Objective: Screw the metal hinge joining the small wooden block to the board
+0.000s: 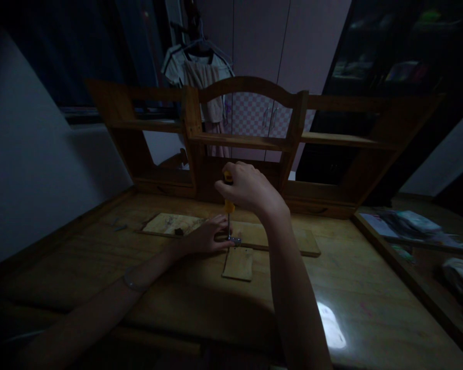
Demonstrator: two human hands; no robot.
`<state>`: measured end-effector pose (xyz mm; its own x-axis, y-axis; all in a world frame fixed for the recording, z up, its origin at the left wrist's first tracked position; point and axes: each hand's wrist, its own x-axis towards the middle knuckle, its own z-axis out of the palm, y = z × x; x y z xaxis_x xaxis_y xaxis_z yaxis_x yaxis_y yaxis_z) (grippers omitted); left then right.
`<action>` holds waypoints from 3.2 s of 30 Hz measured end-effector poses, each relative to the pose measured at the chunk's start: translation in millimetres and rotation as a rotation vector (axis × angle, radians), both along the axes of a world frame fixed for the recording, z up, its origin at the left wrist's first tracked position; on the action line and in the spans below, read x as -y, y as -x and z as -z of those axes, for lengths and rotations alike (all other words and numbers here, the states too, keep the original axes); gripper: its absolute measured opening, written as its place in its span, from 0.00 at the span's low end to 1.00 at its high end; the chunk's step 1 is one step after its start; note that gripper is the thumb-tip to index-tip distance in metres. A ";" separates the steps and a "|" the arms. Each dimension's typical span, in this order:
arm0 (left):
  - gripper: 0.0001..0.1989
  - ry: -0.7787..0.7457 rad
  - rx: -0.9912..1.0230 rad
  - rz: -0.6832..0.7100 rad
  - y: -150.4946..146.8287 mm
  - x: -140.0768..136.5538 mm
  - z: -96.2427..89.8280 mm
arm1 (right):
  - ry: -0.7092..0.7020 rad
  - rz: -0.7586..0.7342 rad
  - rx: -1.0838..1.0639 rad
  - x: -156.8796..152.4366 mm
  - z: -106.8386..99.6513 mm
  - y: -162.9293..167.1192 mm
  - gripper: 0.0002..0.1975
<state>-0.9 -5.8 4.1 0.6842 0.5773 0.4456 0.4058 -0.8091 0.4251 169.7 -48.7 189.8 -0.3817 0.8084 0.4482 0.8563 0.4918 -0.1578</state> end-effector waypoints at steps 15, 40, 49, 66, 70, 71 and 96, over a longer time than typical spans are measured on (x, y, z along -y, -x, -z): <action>0.18 -0.015 -0.037 -0.012 0.7 -2.1 5.4 | -0.037 0.023 0.009 -2.3 1.6 -3.7 0.22; 0.14 -0.024 -0.020 0.008 -1.3 0.7 0.6 | -0.015 0.016 -0.031 -1.4 2.3 -0.2 0.19; 0.13 -0.054 -0.023 0.006 -0.7 -1.5 7.0 | -0.037 0.014 0.019 -0.6 -0.5 1.8 0.17; 0.12 -0.113 -0.080 -0.006 0.0 -4.4 9.9 | 0.055 0.029 -0.011 7.5 -3.1 -3.4 0.18; 0.13 -0.116 -0.077 0.012 0.3 -5.4 11.0 | 0.048 0.009 -0.004 11.1 -4.4 -2.3 0.16; 0.13 -0.112 -0.077 0.014 0.3 -5.3 10.6 | 0.044 0.009 -0.006 11.2 -4.0 -2.0 0.16; 0.09 -0.098 0.049 -0.026 6.9 -5.3 -8.0 | 0.036 0.062 0.011 5.7 0.1 -0.5 0.16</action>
<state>-7.7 -0.5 12.1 0.6458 0.5464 0.5332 0.4078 -0.8373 0.3642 170.2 -54.4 189.7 -0.3350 0.8461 0.4147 0.8869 0.4318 -0.1646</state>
